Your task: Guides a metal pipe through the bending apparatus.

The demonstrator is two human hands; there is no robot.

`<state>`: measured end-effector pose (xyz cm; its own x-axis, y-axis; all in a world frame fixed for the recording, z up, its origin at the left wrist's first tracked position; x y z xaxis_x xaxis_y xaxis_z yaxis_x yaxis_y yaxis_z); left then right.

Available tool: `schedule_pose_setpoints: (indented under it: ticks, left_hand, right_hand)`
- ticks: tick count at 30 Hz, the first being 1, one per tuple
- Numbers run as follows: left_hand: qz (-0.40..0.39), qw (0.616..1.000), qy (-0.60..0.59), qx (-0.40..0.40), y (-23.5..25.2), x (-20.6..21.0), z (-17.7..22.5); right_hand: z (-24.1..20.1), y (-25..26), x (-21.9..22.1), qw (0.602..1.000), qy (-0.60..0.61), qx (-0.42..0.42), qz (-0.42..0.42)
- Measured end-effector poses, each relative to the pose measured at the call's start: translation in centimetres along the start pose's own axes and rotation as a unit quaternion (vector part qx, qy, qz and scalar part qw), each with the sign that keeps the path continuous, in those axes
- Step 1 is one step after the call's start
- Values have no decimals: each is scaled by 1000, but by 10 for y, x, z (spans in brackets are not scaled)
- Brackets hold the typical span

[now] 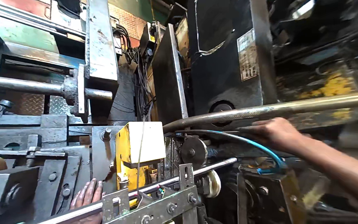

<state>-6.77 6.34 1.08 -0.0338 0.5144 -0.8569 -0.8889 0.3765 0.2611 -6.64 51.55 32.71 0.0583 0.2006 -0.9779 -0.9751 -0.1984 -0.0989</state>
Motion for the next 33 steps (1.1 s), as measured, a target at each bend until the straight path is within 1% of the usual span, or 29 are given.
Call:
schedule_pose_setpoints:
  ticks: [2,5,8,13,16,19,21,22,24,26,28,29,31,32,33]
  left_hand:
    - [-20,1000,-7,-1,3,-3,2]
    - [-36,999,-11,-19,7,-3,1]
    - [-25,1000,3,-13,0,2,-3]
    - [-4,999,42,12,-9,14,-10]
    - [8,998,56,28,-11,16,-10]
    - [5,998,59,25,-15,21,-12]
    - [11,998,60,27,-20,27,-16]
    - [9,998,55,25,-20,28,-17]
    - [6,999,47,21,-18,24,-15]
    - [11,999,41,18,-16,19,-11]
    - [25,999,18,11,-9,8,-8]
    - [38,999,-8,8,2,-6,0]
    - [52,998,-34,1,13,-22,11]
    - [61,998,-30,0,16,-23,12]
    - [62,998,-24,-1,17,-25,11]
  right_hand:
    - [-27,31,20,999,3,-33,-14]
    - [-50,84,45,989,-38,-37,-138]
    - [-73,127,54,965,-53,-32,-256]
    - [-112,166,69,937,-86,-53,-335]
    - [-130,177,81,922,-116,-36,-368]
    - [-136,186,91,906,-141,-22,-398]
    - [-133,178,89,908,-141,-44,-392]
    - [-126,168,87,918,-123,-59,-372]
    - [-95,135,80,935,-96,-73,-335]
    - [-54,98,76,948,-94,-84,-291]
    - [-19,47,80,964,-91,-88,-235]
    - [-4,15,86,974,-77,-62,-202]
    - [33,-48,112,981,-60,69,-173]
    - [44,-54,119,973,-54,131,-181]
    - [43,-51,116,965,-46,172,-193]
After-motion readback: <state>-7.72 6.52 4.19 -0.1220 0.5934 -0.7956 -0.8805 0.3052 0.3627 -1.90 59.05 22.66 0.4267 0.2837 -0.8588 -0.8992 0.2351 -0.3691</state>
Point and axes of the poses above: each hand's wrist, its own y-axis towards the middle knuckle, its own x-axis out of the palm, z = x × y, the point moved 8 cm from there along y, towards the middle knuckle, and after that the axes turned 13 degrees about z, right-handed, at the moved point
